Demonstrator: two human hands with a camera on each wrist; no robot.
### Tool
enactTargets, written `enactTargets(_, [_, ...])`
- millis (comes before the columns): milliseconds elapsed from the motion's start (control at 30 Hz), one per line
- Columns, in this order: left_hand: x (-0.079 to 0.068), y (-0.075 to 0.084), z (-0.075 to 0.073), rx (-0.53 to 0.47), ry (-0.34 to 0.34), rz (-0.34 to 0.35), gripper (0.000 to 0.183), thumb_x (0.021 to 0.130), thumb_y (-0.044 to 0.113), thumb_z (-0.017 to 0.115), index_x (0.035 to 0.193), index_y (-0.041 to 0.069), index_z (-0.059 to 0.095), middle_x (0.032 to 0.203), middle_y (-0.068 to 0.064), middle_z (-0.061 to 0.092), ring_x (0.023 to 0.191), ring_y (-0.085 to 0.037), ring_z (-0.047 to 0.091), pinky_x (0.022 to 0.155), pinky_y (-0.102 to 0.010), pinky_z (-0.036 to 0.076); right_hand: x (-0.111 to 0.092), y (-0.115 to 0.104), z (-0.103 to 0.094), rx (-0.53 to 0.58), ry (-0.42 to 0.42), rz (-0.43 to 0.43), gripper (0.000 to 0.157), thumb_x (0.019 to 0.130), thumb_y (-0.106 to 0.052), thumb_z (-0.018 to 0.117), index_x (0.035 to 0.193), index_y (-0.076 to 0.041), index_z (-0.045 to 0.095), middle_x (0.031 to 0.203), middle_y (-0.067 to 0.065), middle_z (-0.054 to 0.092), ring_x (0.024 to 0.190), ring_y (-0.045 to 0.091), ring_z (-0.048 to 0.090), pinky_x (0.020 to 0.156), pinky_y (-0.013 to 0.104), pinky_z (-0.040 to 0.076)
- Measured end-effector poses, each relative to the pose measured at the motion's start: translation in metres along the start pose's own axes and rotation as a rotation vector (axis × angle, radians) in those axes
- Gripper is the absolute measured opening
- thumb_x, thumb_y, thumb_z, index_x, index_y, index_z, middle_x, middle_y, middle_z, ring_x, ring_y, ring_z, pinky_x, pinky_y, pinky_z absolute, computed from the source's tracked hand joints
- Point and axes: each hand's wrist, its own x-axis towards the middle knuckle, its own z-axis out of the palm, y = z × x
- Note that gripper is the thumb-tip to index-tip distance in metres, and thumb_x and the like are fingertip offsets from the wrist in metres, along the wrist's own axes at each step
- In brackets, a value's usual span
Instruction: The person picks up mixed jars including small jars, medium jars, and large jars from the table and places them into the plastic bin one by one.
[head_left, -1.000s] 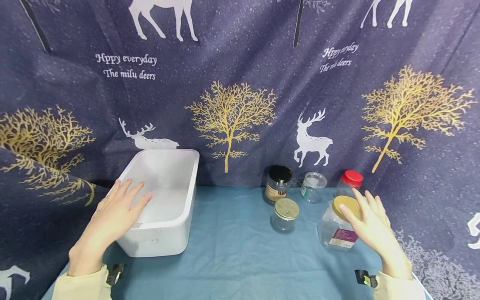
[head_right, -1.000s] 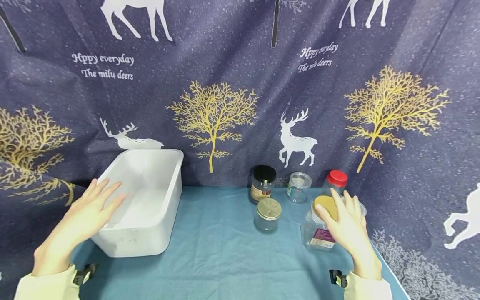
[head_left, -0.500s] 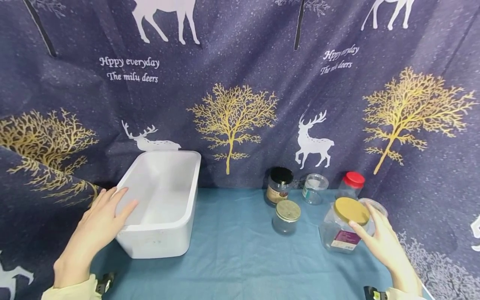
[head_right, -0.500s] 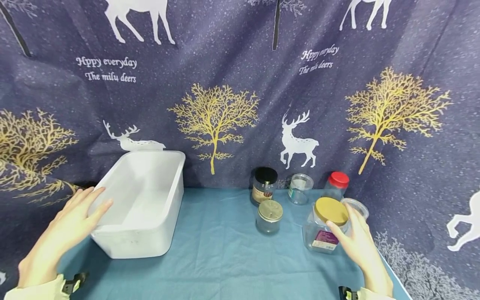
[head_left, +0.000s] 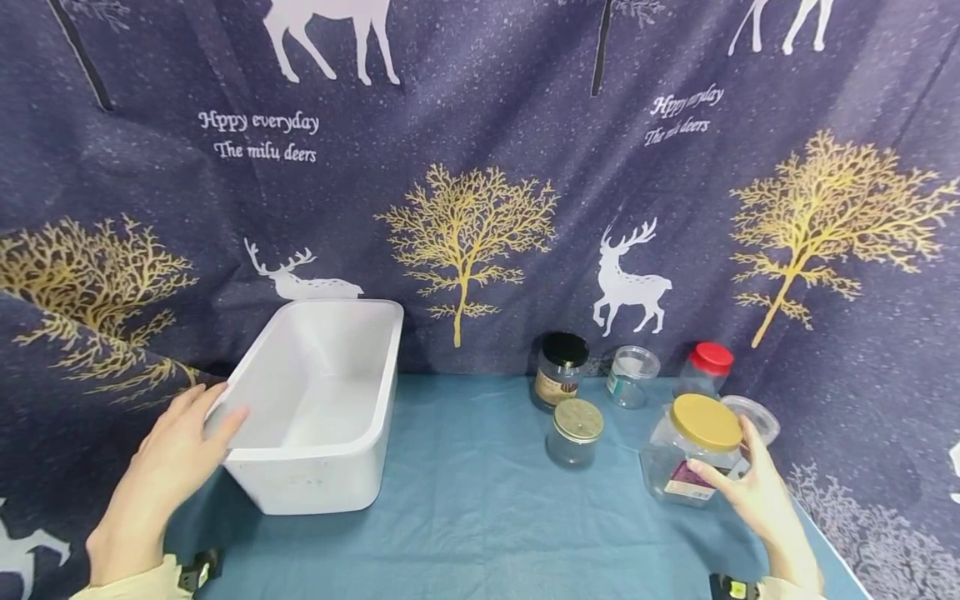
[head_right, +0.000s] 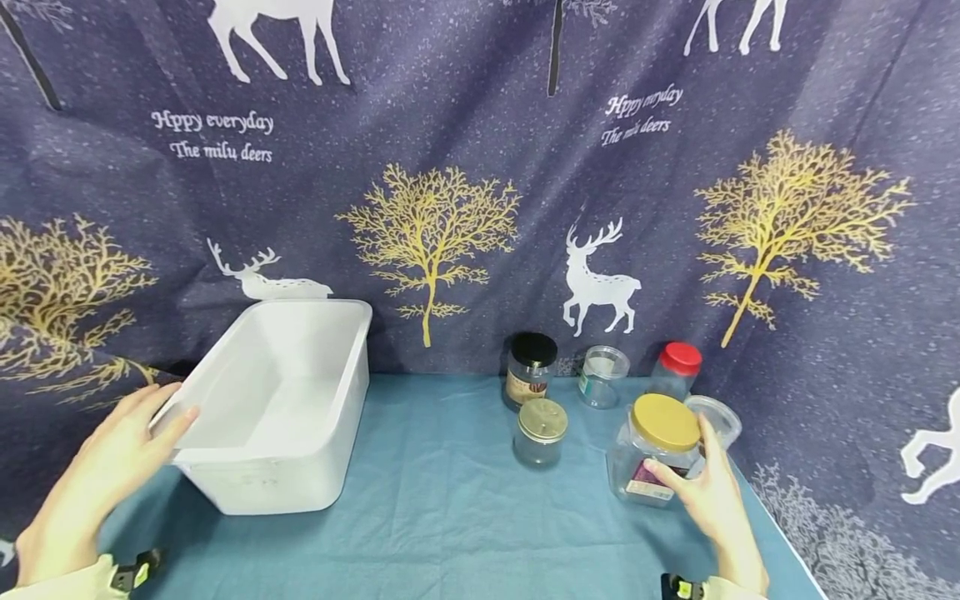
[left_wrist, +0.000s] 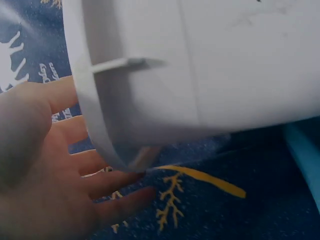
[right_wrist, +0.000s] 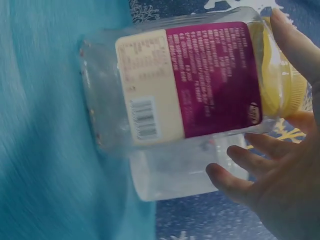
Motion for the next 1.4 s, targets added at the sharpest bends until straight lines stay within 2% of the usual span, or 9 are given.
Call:
enactTargets(67, [0.000,-0.004,0.001,0.003,0.008,-0.007,0.070,0.103,0.047,0.041,0.145,-0.008,0.032,0.142,-0.041,0.024,0.122,-0.063,0.028,0.084,-0.077,0.025,-0.001,0.002,0.002,0.046,-0.009,0.035,0.112,0.084,-0.016,0.079,0.156,-0.006,-0.006,0.151,0.037,0.018,0.130,0.058,0.024,0.100,0.068,0.024])
enactTargets(200, [-0.001,-0.011,0.003,0.021,0.057,-0.011,0.066,0.103,0.043,0.043,0.141,-0.011,0.037,0.140,-0.041,0.030,0.119,-0.063,0.033,0.084,-0.075,0.029,-0.002,0.007,0.007,0.099,-0.008,0.086,0.116,0.086,-0.013,0.077,0.154,-0.009,-0.016,0.152,0.038,0.012,0.136,0.054,0.018,0.110,0.035,0.027])
enactTargets(300, [-0.002,-0.017,0.004,0.025,0.091,-0.018,0.064,0.104,0.041,0.044,0.138,-0.013,0.040,0.137,-0.041,0.033,0.117,-0.062,0.034,0.084,-0.073,0.030,-0.002,0.010,0.011,0.127,0.008,0.084,0.116,0.086,-0.012,0.077,0.155,-0.013,-0.016,0.152,0.036,0.018,0.141,0.037,0.020,0.104,0.015,0.021])
enactTargets(400, [-0.002,-0.025,0.004,0.026,0.109,-0.027,0.062,0.104,0.039,0.044,0.136,-0.013,0.042,0.136,-0.041,0.035,0.116,-0.062,0.035,0.084,-0.073,0.030,-0.001,0.012,0.017,0.154,0.039,0.078,0.117,0.084,-0.009,0.078,0.155,-0.013,-0.015,0.151,0.035,0.021,0.140,0.026,0.022,0.111,0.023,0.015])
enactTargets(567, [0.000,-0.036,0.003,0.022,0.102,-0.046,0.061,0.104,0.039,0.043,0.133,-0.014,0.044,0.132,-0.043,0.037,0.114,-0.063,0.036,0.084,-0.073,0.031,0.000,0.016,0.029,0.155,0.122,0.069,0.110,0.079,-0.007,0.082,0.157,-0.016,0.004,0.142,0.020,0.034,0.125,0.005,0.034,0.109,0.028,0.017])
enactTargets(633, [0.001,-0.038,0.002,0.009,0.082,-0.057,0.062,0.104,0.040,0.041,0.133,-0.014,0.044,0.131,-0.044,0.037,0.113,-0.063,0.036,0.084,-0.072,0.031,0.001,0.017,0.033,0.151,0.153,0.058,0.105,0.078,-0.007,0.083,0.155,-0.017,0.012,0.136,0.012,0.038,0.116,-0.001,0.037,0.102,0.020,0.022])
enactTargets(800, [0.005,-0.041,0.002,-0.036,0.044,-0.070,0.063,0.105,0.042,0.039,0.132,-0.014,0.046,0.126,-0.042,0.044,0.111,-0.059,0.042,0.084,-0.069,0.035,0.002,0.019,0.037,0.182,0.185,0.048,0.102,0.077,-0.002,0.082,0.154,-0.017,0.017,0.132,0.002,0.040,0.116,-0.001,0.039,0.093,0.008,0.025])
enactTargets(1200, [0.010,-0.050,0.006,-0.165,0.003,-0.150,0.068,0.104,0.048,0.037,0.131,-0.013,0.050,0.120,-0.037,0.056,0.104,-0.052,0.054,0.075,-0.059,0.044,0.003,0.036,0.039,0.426,0.141,0.052,0.089,0.079,0.011,0.075,0.149,-0.018,0.028,0.120,-0.010,0.053,0.107,0.005,0.051,0.086,0.012,0.040])
enactTargets(1400, [0.007,-0.056,0.008,-0.188,0.023,-0.161,0.066,0.102,0.048,0.042,0.127,-0.012,0.054,0.108,-0.031,0.064,0.094,-0.045,0.060,0.068,-0.051,0.045,0.003,0.044,0.036,0.328,0.073,0.089,0.090,0.086,0.000,0.074,0.154,-0.021,0.019,0.118,-0.017,0.048,0.105,0.002,0.047,0.080,0.011,0.038])
